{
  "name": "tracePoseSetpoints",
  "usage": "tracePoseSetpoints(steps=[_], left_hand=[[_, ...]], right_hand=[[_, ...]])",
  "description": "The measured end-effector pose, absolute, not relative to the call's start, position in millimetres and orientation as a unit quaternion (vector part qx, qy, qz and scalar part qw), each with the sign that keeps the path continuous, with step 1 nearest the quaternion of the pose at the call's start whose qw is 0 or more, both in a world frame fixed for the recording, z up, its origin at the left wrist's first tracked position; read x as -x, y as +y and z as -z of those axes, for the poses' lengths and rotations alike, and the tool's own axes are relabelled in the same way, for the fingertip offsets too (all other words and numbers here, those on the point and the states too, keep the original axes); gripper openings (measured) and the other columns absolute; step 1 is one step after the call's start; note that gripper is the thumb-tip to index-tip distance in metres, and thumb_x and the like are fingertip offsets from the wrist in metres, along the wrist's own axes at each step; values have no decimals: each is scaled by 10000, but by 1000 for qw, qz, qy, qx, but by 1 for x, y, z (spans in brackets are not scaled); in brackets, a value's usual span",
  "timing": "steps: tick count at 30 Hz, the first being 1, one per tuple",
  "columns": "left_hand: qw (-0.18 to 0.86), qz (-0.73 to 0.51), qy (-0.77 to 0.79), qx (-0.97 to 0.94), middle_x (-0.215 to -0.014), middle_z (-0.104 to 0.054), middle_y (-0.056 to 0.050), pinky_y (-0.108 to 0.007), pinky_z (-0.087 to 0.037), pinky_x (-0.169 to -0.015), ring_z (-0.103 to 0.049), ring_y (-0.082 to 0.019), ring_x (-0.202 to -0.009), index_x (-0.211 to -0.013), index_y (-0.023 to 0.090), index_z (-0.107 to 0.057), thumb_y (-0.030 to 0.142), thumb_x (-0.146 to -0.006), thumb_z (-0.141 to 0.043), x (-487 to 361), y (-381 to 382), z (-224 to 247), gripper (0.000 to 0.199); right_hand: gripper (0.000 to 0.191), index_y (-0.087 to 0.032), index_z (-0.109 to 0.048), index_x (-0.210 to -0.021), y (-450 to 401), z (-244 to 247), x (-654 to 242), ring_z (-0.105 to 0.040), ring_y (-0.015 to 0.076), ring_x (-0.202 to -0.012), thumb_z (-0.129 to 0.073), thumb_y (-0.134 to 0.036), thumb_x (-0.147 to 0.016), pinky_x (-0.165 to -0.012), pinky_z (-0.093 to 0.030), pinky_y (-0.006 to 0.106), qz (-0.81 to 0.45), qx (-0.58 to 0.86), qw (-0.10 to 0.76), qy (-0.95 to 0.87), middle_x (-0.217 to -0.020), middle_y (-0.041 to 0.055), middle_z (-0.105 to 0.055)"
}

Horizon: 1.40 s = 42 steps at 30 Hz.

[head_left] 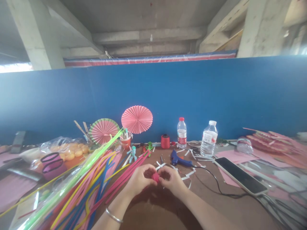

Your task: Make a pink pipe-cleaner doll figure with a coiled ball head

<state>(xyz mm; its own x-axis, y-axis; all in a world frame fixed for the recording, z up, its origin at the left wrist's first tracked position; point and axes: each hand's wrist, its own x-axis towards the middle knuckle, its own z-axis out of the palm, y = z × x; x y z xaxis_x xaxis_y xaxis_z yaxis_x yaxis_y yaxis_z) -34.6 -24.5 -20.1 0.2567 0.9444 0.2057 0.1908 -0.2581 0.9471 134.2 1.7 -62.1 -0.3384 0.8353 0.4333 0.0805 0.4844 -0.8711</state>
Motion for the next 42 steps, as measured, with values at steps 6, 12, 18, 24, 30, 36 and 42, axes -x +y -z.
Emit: tracePoseSetpoints(steps=[6,12,18,24,30,36,42], left_hand=[[414,-429,429,-679,-752,-623,1,-288,-475,-666,-601,-187,-722,-780,173,-638,34,-507,-704,36,-26,21,314],[406,-427,419,-691,-740,-576,12,-285,-481,-665,-596,-185,-720,-727,172,-644,39,-506,-703,36,-25,18,266],[398,-427,414,-698,-759,-560,10,-290,-491,-665,-599,-191,-736,-728,174,-648,43,-520,-697,36,-24,19,251],[391,-425,413,-704,-774,-551,11,-298,-495,-703,-608,-191,-751,-737,174,-642,46,-540,-694,37,-24,18,241],[378,-420,419,-711,-775,-550,6,-298,-486,-728,-595,-192,-774,-716,178,-646,60,-543,-703,37,-23,17,217],[376,-422,421,-710,-778,-558,5,-296,-488,-730,-595,-191,-776,-720,179,-640,67,-539,-706,37,-23,18,223],[368,-431,424,-707,-765,-571,5,-294,-482,-717,-586,-185,-754,-715,176,-637,88,-535,-710,35,-24,17,213]], right_hand=[[114,-159,-627,-760,2,61,-135,-579,154,-658,-591,-126,-657,-613,-453,251,-394,317,477,-719,-711,17,-640],[95,-150,-629,-740,1,56,-135,-569,146,-636,-605,-127,-651,-593,-445,245,-406,313,479,-713,-686,16,-632],[89,-149,-635,-749,3,61,-135,-577,138,-607,-611,-149,-664,-569,-455,237,-429,309,485,-696,-681,14,-639],[135,-144,-650,-794,6,65,-134,-596,148,-620,-634,-185,-666,-548,-464,233,-448,312,485,-683,-703,28,-661],[169,-139,-660,-823,6,64,-134,-616,171,-658,-651,-212,-671,-588,-486,260,-459,312,480,-679,-746,48,-678],[169,-145,-662,-830,5,65,-134,-622,186,-698,-648,-196,-670,-625,-490,277,-472,306,484,-670,-770,52,-677],[251,-167,-604,-879,5,62,-133,-592,146,-633,-687,-213,-647,-602,-482,260,-488,290,505,-650,-707,6,-635]])
